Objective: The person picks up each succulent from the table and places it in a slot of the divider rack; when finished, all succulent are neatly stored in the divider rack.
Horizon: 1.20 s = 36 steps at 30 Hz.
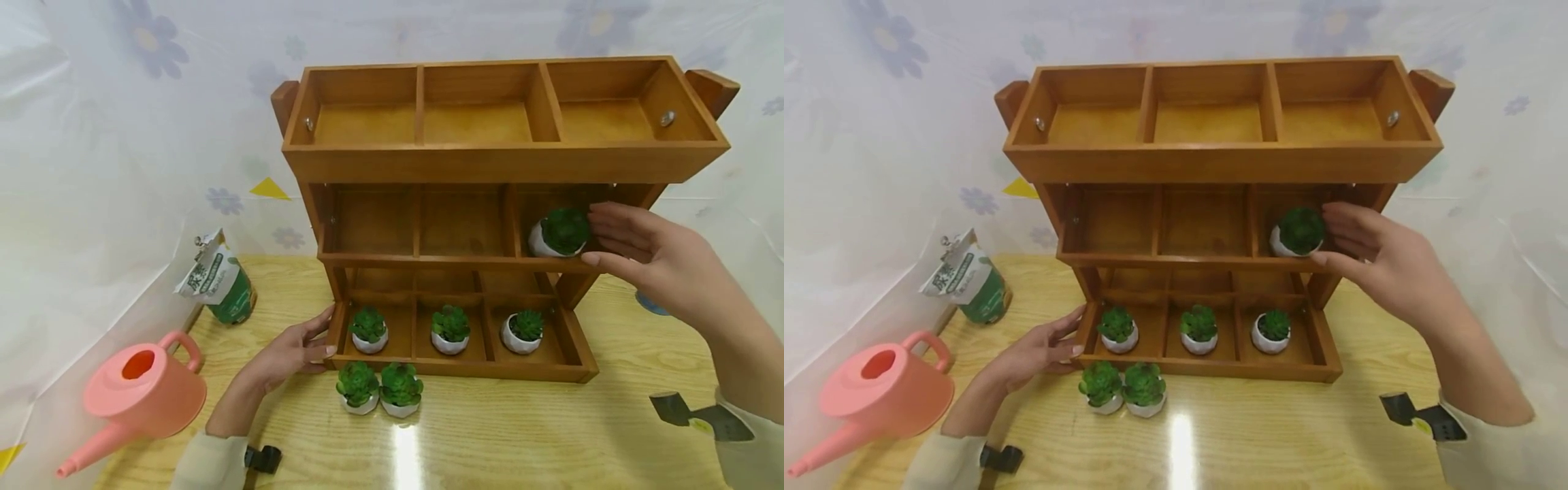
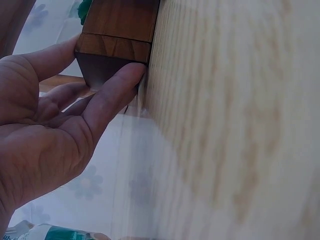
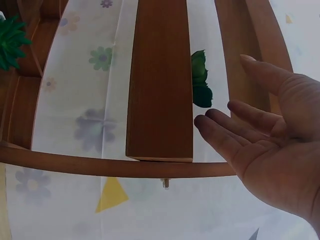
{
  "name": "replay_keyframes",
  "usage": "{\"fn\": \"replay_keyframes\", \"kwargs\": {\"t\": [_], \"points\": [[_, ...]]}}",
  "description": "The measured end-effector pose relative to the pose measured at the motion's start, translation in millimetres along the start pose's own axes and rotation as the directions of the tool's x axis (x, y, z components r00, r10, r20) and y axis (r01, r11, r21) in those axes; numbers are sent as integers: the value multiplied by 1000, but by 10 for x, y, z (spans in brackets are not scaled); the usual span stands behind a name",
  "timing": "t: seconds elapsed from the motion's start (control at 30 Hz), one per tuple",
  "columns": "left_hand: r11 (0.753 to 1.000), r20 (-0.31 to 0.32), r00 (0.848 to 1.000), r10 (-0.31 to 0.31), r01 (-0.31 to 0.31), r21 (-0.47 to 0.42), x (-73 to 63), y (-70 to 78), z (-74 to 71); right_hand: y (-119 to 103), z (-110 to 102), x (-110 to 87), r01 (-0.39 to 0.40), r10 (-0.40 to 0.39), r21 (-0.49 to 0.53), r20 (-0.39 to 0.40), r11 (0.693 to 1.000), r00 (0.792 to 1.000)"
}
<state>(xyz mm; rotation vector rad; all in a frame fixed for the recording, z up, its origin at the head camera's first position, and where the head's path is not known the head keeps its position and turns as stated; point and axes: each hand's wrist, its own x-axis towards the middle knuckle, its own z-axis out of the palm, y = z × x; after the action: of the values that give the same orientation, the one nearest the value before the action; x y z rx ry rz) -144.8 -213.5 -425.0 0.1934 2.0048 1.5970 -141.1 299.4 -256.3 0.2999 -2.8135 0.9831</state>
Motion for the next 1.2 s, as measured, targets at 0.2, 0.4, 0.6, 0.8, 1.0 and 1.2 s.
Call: {"fn": "replay_keyframes", "kwargs": {"t": [0.2,0.4,0.6,0.8,1.0,1.2], "points": [[1000,-1,1000,-2,2,3,0,3,2,-6,14,-138,61,-54,100,-68,993,996],[1000,-3,1000,-2,2,0,-3,6,4,-26,55,-244,161,-148,146,-98,976,984],[1000,-3,1000,-4,4,-3,-3,13,5,-46,218,-309,171,-172,120,-6,978,985],[1000,-8,1000,-8,8,-4,2,9,9,-53,489,-316,216,-239,167,133,962,962],[1000,-11,1000,-12,12,0,1,29,12,-123,726,-351,211,-255,212,208,954,944],[1000,-1,1000,-2,2,-3,-7,39,-1,-200,943,-363,193,-257,238,279,952,925]]}}
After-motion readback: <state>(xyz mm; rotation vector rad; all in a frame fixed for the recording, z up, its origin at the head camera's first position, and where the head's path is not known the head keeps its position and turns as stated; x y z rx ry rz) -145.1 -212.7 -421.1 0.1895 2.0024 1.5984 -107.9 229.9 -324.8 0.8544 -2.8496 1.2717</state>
